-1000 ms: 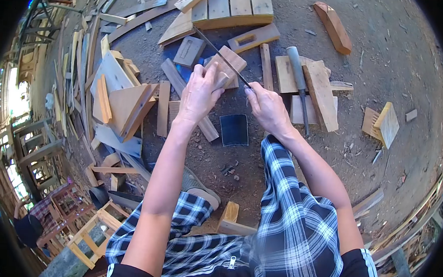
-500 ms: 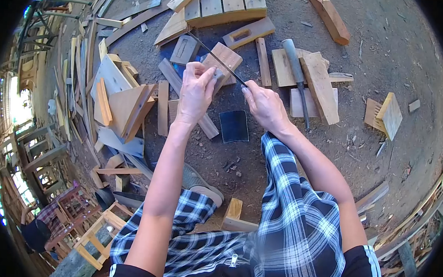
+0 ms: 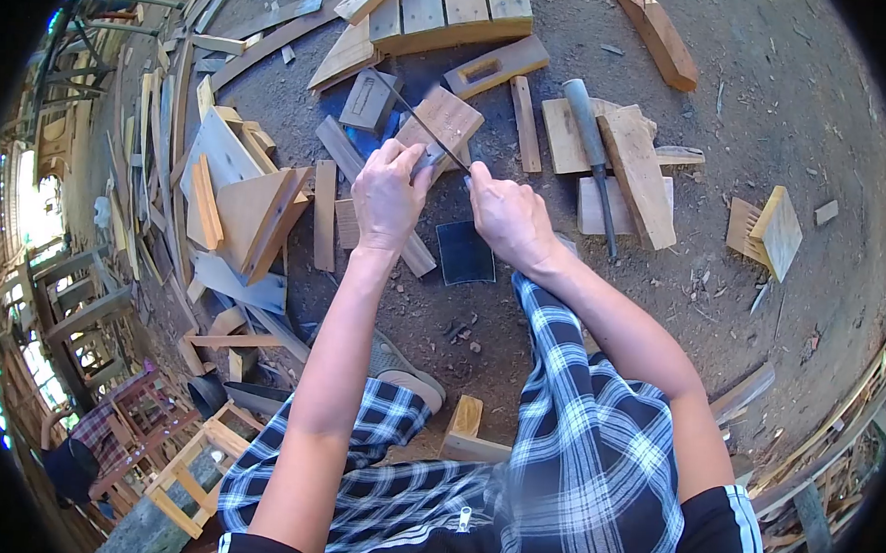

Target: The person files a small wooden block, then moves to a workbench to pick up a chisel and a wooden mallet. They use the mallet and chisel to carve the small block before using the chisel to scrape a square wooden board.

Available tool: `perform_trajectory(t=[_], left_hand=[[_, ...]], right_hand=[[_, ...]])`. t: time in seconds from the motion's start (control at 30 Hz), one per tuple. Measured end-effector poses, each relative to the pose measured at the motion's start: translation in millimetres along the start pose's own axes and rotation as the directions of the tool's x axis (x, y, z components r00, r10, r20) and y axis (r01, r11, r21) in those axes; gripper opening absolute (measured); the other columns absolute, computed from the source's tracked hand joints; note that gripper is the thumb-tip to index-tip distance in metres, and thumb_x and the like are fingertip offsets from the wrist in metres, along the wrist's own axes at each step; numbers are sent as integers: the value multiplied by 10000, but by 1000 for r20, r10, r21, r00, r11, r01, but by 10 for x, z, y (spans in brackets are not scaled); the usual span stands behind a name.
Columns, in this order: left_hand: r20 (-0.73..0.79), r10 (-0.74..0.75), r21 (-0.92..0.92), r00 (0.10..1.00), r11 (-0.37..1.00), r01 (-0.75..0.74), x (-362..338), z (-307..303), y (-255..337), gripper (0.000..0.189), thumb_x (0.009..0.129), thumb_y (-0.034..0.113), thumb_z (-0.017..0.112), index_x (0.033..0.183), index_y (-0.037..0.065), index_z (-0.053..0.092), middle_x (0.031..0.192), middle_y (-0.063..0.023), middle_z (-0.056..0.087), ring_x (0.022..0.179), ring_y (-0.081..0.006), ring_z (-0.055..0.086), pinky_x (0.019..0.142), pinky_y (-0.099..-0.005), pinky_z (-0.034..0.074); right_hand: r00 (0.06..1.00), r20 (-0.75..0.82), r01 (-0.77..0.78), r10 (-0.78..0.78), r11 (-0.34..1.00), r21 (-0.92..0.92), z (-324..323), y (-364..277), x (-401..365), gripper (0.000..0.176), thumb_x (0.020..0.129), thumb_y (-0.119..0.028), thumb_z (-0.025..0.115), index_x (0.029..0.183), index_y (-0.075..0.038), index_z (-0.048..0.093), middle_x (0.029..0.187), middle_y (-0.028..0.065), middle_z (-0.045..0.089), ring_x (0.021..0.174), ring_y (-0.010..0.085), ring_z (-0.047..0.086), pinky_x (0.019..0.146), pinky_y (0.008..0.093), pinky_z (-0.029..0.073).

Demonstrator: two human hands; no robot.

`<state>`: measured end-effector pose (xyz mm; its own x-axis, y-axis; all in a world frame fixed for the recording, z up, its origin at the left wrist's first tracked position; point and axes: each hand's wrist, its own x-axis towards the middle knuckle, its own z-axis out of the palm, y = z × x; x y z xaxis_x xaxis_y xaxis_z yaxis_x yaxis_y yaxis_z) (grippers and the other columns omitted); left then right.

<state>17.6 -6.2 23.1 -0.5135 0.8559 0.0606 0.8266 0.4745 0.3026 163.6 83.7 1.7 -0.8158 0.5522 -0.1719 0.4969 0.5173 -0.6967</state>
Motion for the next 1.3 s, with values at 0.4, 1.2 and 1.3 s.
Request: perform_trajectory(t=[0.4,1.2,1.3], left_hand=[[23,-56,33,998,998,55,75,-54,62,258,754,160,761,993,92,694,920,-68,620,863,-274,649,750,-390,534],[-2,22,64,1000,998,-21,66,-45,47,293,769,164,756,1046,90,694,884,-59,640,789,-272,666,699,-369,533],[28,18,56,999,998,-20,21,-76,8,294,766,164,758,1045,94,697,882,-57,640,789,-267,666,694,-367,531]], right_hand=[[996,85,-27,14,989,146,-75,153,254,198,988,-196,405,1012,-13,477,805,277,658,791,471,652,693,552,524],[987,150,-69,50,990,122,-108,116,258,257,1000,-257,413,1010,-21,514,867,288,655,865,471,640,760,554,505],[988,143,-84,60,982,167,-214,99,269,258,1004,-250,406,1008,-19,521,879,292,655,864,478,637,753,558,502]])
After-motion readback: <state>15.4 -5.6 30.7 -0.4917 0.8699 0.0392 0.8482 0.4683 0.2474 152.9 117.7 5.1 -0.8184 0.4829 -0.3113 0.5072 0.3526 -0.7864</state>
